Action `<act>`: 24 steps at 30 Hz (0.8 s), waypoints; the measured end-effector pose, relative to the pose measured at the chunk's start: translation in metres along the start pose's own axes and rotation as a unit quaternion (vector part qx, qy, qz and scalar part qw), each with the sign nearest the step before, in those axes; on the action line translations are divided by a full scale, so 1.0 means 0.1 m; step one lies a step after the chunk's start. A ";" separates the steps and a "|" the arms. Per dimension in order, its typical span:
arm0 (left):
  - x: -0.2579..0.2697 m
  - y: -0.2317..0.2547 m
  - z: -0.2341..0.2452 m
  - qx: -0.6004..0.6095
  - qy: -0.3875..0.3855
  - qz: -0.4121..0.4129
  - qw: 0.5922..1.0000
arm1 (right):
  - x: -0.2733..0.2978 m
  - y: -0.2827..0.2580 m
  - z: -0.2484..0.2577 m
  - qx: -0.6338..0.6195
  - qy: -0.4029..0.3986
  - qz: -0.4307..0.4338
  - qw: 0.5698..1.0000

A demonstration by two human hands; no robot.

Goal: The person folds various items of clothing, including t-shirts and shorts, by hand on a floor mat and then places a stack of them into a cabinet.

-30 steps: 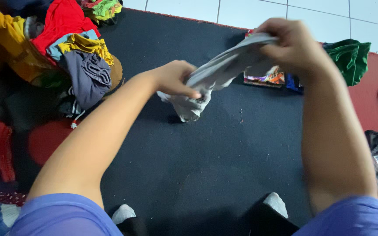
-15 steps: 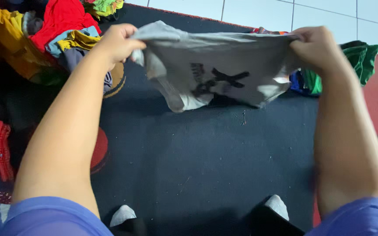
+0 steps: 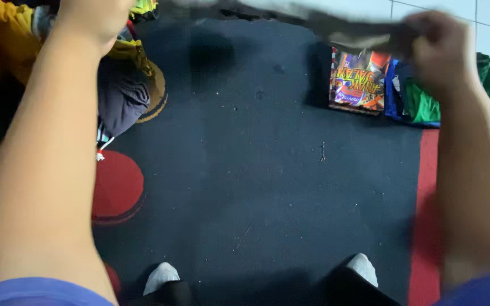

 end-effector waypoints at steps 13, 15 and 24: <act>2.75 -2.51 -1.26 -0.316 -0.586 0.267 0.697 | 2.19 1.47 -2.10 0.231 -0.508 -0.090 0.825; 3.07 -2.69 -1.24 -0.285 -0.559 0.441 0.642 | 2.34 1.63 -2.24 0.183 -0.513 -0.131 0.828; 1.73 -2.74 -0.70 -0.197 -0.370 0.422 0.804 | 1.48 1.79 -1.90 -0.081 -0.341 -0.380 0.856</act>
Point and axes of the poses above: each hand's wrist, its own x-axis away from the middle knuckle, its own z-axis out of the back of the hand, y = z × x, the point moved 7 cm from there along -x, towards the middle knuckle, and after that the axes turned 2 degrees about -z, right-handed, at the moved point
